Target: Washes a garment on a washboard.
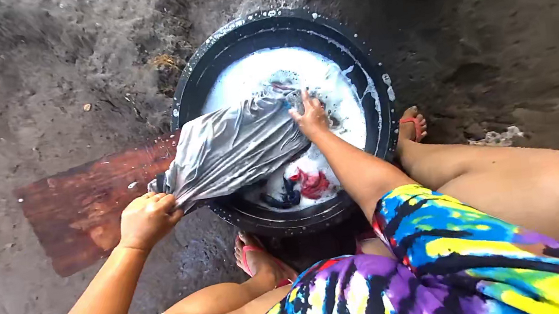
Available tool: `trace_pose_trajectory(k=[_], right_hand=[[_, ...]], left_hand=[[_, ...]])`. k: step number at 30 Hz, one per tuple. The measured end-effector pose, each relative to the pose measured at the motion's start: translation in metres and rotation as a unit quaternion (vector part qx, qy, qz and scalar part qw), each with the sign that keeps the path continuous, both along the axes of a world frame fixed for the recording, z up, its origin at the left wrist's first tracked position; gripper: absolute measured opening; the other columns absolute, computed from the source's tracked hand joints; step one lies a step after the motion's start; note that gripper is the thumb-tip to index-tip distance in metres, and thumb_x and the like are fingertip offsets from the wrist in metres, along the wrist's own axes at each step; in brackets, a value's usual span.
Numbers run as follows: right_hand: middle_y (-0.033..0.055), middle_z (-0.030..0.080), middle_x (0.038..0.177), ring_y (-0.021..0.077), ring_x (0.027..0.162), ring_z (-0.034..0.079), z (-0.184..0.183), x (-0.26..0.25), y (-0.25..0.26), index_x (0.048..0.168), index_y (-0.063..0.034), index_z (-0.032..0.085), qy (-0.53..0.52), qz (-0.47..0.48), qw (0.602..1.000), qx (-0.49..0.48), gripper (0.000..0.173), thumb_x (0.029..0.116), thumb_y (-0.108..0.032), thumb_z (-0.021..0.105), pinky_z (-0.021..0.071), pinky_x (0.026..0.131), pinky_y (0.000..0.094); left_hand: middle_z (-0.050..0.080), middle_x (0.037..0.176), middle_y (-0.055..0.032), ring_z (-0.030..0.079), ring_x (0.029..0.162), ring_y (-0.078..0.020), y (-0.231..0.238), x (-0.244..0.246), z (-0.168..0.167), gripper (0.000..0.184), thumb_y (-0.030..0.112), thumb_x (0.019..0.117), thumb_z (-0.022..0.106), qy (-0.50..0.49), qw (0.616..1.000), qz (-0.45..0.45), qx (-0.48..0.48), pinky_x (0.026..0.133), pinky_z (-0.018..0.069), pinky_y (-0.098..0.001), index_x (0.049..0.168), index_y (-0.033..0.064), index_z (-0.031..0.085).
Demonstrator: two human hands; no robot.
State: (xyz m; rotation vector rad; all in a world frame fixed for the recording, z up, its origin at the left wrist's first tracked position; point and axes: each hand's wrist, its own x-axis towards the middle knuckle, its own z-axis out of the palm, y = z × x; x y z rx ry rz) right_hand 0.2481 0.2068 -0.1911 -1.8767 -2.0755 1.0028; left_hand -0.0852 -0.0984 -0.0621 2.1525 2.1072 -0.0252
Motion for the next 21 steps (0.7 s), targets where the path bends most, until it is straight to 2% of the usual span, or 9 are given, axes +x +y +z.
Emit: trace_pose_trajectory(k=[3, 5, 8, 12, 14, 15, 17, 19, 21], right_hand=[[0.0316, 0.041, 0.154, 0.0474, 0.141, 0.044, 0.005, 0.008, 0.016, 0.159, -0.0116, 0.038, 0.121, -0.115, 0.985, -0.049, 0.077, 0.0968, -0.044, 0.068, 0.0393, 0.114, 0.061], [0.0324, 0.034, 0.157, 0.0478, 0.143, 0.039, -0.003, 0.005, 0.017, 0.158, -0.0151, 0.041, 0.16, -0.114, 0.976, -0.096, 0.077, 0.0946, -0.048, 0.07, 0.0383, 0.114, 0.0622], [0.0268, 0.052, 0.148, 0.0432, 0.135, 0.052, 0.0, -0.003, 0.02, 0.155, -0.0149, 0.044, 0.159, -0.068, 0.98, -0.101, 0.074, 0.0929, -0.043, 0.073, 0.0427, 0.11, 0.0631], [0.0223, 0.058, 0.143, 0.0393, 0.129, 0.059, 0.041, 0.034, 0.021, 0.158, -0.0143, 0.037, 0.159, -0.059, 0.984, -0.054, 0.074, 0.0959, -0.037, 0.071, 0.047, 0.107, 0.0625], [0.0264, 0.059, 0.139, 0.0419, 0.127, 0.058, 0.038, 0.082, 0.013, 0.151, -0.0073, 0.046, 0.108, -0.033, 0.986, -0.119, 0.062, 0.0988, -0.036, 0.067, 0.0455, 0.107, 0.0643], [0.0291, 0.06, 0.135, 0.044, 0.126, 0.058, 0.034, 0.102, 0.008, 0.144, -0.0028, 0.053, 0.065, -0.009, 0.982, -0.175, 0.054, 0.102, -0.036, 0.063, 0.0435, 0.106, 0.0656], [0.0303, 0.06, 0.137, 0.0459, 0.13, 0.055, 0.021, 0.124, -0.001, 0.139, -0.001, 0.06, -0.015, 0.011, 0.97, -0.244, 0.052, 0.1042, -0.039, 0.059, 0.0395, 0.109, 0.0677], [0.0332, 0.056, 0.14, 0.0501, 0.133, 0.051, 0.02, 0.109, -0.014, 0.143, -0.0026, 0.058, -0.033, -0.071, 0.978, -0.192, 0.059, 0.0984, -0.041, 0.067, 0.0379, 0.11, 0.0702], [0.0338, 0.048, 0.147, 0.0501, 0.136, 0.049, 0.023, 0.074, -0.034, 0.151, -0.0034, 0.046, -0.013, -0.16, 0.983, -0.092, 0.072, 0.0954, -0.043, 0.068, 0.0412, 0.109, 0.0656]], left_hand=[[0.068, 0.079, -0.0209, 0.07, 0.083, -0.0449, 0.005, 0.0, 0.01, 0.023, 0.019, 0.086, 0.074, -0.03, 0.995, 0.077, -0.061, 0.068, 0.0519, -0.0648, 0.075, 0.0006, 0.063], [0.067, 0.092, -0.0267, 0.067, 0.092, -0.0483, 0.016, 0.005, 0.023, 0.034, 0.031, 0.0976, 0.072, -0.085, 0.961, 0.224, -0.138, 0.078, 0.0497, -0.0718, 0.097, -0.0029, 0.066], [0.062, 0.095, -0.0302, 0.062, 0.09, -0.0489, 0.035, 0.014, 0.04, 0.04, 0.031, 0.0983, 0.072, -0.188, 0.902, 0.371, -0.115, 0.08, 0.0461, -0.0715, 0.109, -0.0043, 0.058], [0.058, 0.088, -0.0019, 0.059, 0.075, -0.0088, 0.025, 0.007, 0.06, 0.018, 0.011, 0.0973, 0.066, -0.368, 0.844, 0.391, 0.013, 0.071, 0.0546, -0.0338, 0.106, 0.008, 0.05], [0.056, 0.087, 0.0037, 0.059, 0.071, -0.0015, 0.013, 0.002, 0.067, 0.019, 0.007, 0.0968, 0.062, -0.39, 0.834, 0.39, 0.025, 0.066, 0.0555, -0.025, 0.109, 0.0125, 0.048], [0.057, 0.089, -0.0008, 0.059, 0.072, -0.0067, 0.009, -0.001, 0.067, 0.018, 0.006, 0.097, 0.061, -0.359, 0.846, 0.395, 0.012, 0.066, 0.0548, -0.0303, 0.111, 0.0098, 0.049], [0.064, 0.098, -0.021, 0.062, 0.083, -0.0326, 0.011, -0.001, 0.064, 0.023, 0.005, 0.0983, 0.059, -0.273, 0.871, 0.408, -0.022, 0.074, 0.0506, -0.0579, 0.121, 0.0006, 0.055], [0.063, 0.115, -0.0327, 0.062, 0.104, -0.051, 0.02, 0.01, 0.063, 0.036, 0.017, 0.103, 0.057, -0.19, 0.899, 0.393, -0.048, 0.087, 0.0447, -0.0742, 0.136, 0.0021, 0.055], [0.052, 0.137, -0.0374, 0.057, 0.115, -0.0611, 0.029, 0.025, 0.057, 0.051, 0.036, 0.1027, 0.062, -0.122, 0.925, 0.353, -0.074, 0.088, 0.0429, -0.0812, 0.146, 0.0115, 0.053]])
